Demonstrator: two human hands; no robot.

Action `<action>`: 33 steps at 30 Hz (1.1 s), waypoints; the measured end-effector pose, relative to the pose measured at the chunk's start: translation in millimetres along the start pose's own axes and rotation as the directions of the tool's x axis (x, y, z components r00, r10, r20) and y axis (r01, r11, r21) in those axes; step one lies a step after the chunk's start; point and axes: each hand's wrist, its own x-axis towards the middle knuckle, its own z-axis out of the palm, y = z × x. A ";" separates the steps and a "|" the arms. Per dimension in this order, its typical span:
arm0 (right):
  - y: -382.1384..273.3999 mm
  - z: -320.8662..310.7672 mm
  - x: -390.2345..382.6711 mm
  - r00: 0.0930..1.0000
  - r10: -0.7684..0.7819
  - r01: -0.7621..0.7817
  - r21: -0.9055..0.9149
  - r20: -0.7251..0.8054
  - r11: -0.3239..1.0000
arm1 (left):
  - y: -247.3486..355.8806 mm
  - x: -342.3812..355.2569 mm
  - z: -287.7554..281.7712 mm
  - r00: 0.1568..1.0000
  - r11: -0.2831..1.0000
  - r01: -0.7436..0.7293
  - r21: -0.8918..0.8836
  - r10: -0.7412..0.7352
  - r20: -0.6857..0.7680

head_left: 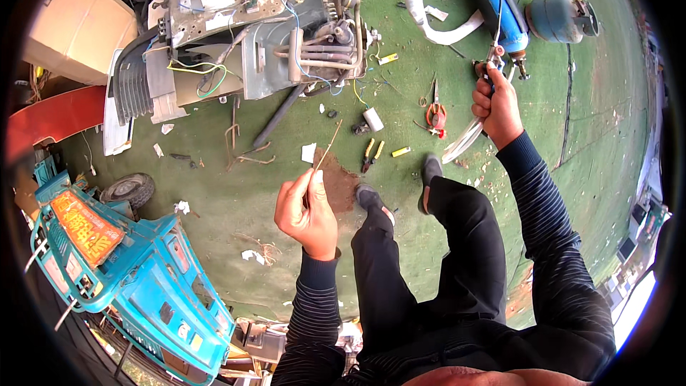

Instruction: The person connects a hose to a blue gas cylinder and then uses a handheld torch to heat a specific part of a disassembled machine. They also retrieve a lighter from a bag to assist with the heating process.

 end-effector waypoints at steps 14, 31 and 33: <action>-0.3 80.8 98.6 0.851 0.508 -0.380 -0.512 0.131 0.770 | 17.9 164.1 141.9 0.979 0.981 0.188 0.053 -0.191 0.067; 75.4 107.9 134.2 0.941 0.098 0.253 -0.865 0.324 0.434 | 18.7 187.7 156.6 0.981 0.953 -0.006 0.302 -0.052 0.186; 79.6 105.9 134.1 0.944 0.079 0.256 -0.863 0.320 0.436 | 11.7 190.9 161.7 0.979 0.944 -0.073 0.323 0.006 0.204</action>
